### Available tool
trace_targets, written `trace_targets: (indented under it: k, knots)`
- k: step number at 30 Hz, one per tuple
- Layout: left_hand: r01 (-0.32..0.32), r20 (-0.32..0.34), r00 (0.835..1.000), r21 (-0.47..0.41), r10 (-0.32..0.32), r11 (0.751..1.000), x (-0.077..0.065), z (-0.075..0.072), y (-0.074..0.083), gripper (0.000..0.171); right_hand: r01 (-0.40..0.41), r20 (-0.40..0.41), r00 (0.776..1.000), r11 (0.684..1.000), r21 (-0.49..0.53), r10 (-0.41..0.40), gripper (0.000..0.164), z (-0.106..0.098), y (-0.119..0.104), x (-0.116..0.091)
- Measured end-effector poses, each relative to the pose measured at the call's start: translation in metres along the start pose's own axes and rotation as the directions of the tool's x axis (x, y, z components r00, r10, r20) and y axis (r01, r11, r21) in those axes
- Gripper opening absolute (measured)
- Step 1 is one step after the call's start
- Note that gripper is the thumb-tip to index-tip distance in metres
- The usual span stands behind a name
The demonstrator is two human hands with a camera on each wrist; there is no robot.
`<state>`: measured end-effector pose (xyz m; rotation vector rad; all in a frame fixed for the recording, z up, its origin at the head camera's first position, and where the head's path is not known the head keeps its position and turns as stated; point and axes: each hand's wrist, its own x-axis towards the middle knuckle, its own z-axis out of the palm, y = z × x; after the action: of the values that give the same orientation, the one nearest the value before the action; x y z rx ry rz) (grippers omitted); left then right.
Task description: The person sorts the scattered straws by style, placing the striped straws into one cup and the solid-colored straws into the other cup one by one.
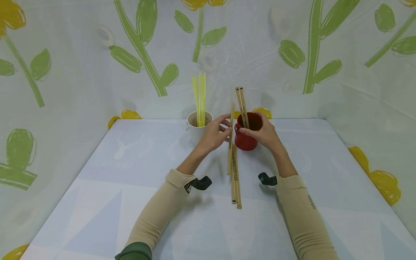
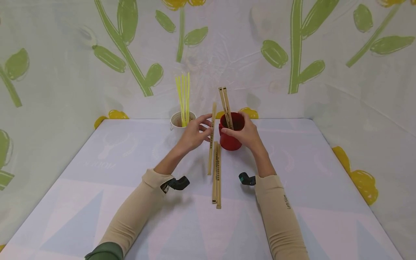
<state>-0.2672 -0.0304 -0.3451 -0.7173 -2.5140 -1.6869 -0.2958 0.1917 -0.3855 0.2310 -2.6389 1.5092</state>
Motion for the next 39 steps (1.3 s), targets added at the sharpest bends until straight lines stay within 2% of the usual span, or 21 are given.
trace_targets:
  k: [8, 19, 27, 39]
  knots:
    - [-0.075, -0.069, 0.995, 0.008, 0.075, 0.997, 0.015, -0.005, 0.014, 0.048, -0.010, -0.003, 1.000, 1.000, 0.002, 0.010, 0.097, 0.001, 0.000, 0.000]
    - [-0.141, -0.177, 0.973, 0.037, 0.146, 0.989, 0.035, -0.012, 0.033, 0.044, -0.020, -0.003, 1.000, 1.000, -0.002, 0.020, 0.096, 0.001, 0.000, 0.001]
    - [-0.176, -0.208, 0.961, 0.039, 0.180, 0.984, 0.044, -0.014, 0.045, 0.042, -0.039, 0.004, 0.999, 0.999, -0.014, 0.039, 0.099, 0.001, 0.001, 0.001]
    - [-0.263, -0.284, 0.924, 0.014, 0.257, 0.965, 0.056, -0.018, 0.065, 0.037, -0.025, -0.002, 1.000, 1.000, -0.017, 0.025, 0.094, -0.001, 0.001, 0.001]
